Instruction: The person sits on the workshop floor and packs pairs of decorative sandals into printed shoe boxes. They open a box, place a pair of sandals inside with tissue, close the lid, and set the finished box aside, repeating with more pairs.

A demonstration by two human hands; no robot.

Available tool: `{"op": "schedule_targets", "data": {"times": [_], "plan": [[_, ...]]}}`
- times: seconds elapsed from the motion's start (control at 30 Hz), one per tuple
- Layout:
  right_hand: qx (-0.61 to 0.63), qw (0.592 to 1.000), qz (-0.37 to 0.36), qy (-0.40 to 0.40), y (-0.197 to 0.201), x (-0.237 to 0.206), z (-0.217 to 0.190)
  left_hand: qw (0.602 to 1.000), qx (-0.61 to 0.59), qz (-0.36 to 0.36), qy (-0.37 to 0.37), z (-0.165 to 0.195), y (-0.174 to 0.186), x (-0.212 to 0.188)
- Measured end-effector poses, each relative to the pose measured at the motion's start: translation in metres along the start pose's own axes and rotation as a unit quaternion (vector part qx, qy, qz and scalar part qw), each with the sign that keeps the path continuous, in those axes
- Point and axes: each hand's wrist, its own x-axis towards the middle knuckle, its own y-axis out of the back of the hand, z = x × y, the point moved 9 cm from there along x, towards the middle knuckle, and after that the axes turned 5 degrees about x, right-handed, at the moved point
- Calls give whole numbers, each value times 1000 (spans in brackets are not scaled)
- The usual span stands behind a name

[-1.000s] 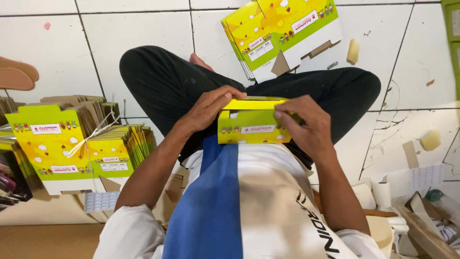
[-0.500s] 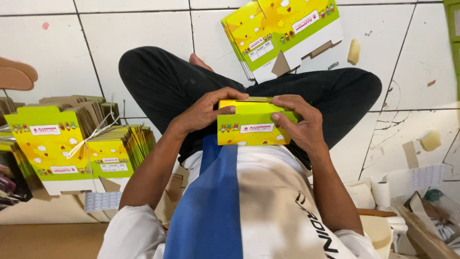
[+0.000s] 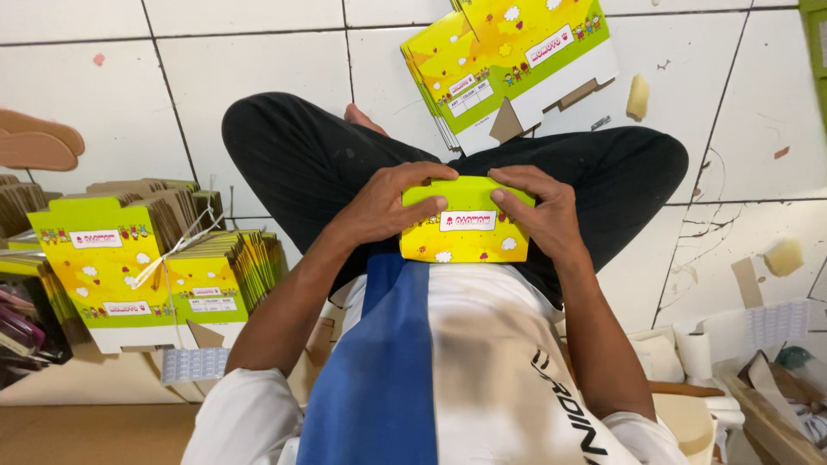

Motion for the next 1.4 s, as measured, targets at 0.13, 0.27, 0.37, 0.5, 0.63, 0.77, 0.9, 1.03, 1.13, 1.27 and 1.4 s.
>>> {"op": "schedule_targets", "data": {"times": [0.13,0.27,0.37,0.5,0.63,0.77,0.9,1.03,1.13,1.27,1.4], "plan": [[167,983,-36,68,3,-2,9,997,10,19,-80,14,1,-3],[150,983,-64,89,3,-6,11,994,9,25,-108,14,0,-8],[89,990,-47,94,5,-3,6,995,-19,52,-81,7,-1,-3],[69,995,-28,62,1,1,3,996,-35,71,-46,1,-1,1],[130,991,-19,22,0,0,6,996,-61,59,-27,3,-1,-1],[59,996,-31,52,0,1,4,996,-72,43,-3,2,-2,0],[50,996,-32,63,3,0,6,996,-80,44,0,-3,-4,2],[59,993,-56,85,2,-2,1,996,-48,57,-48,0,-5,0],[47,995,-47,77,1,0,1,994,-74,57,-49,-2,-5,0],[67,998,0,13,4,2,11,997,-54,53,0,-7,-5,2],[21,996,-52,75,-1,-3,-1,997,-48,50,-30,2,-4,1]]}}
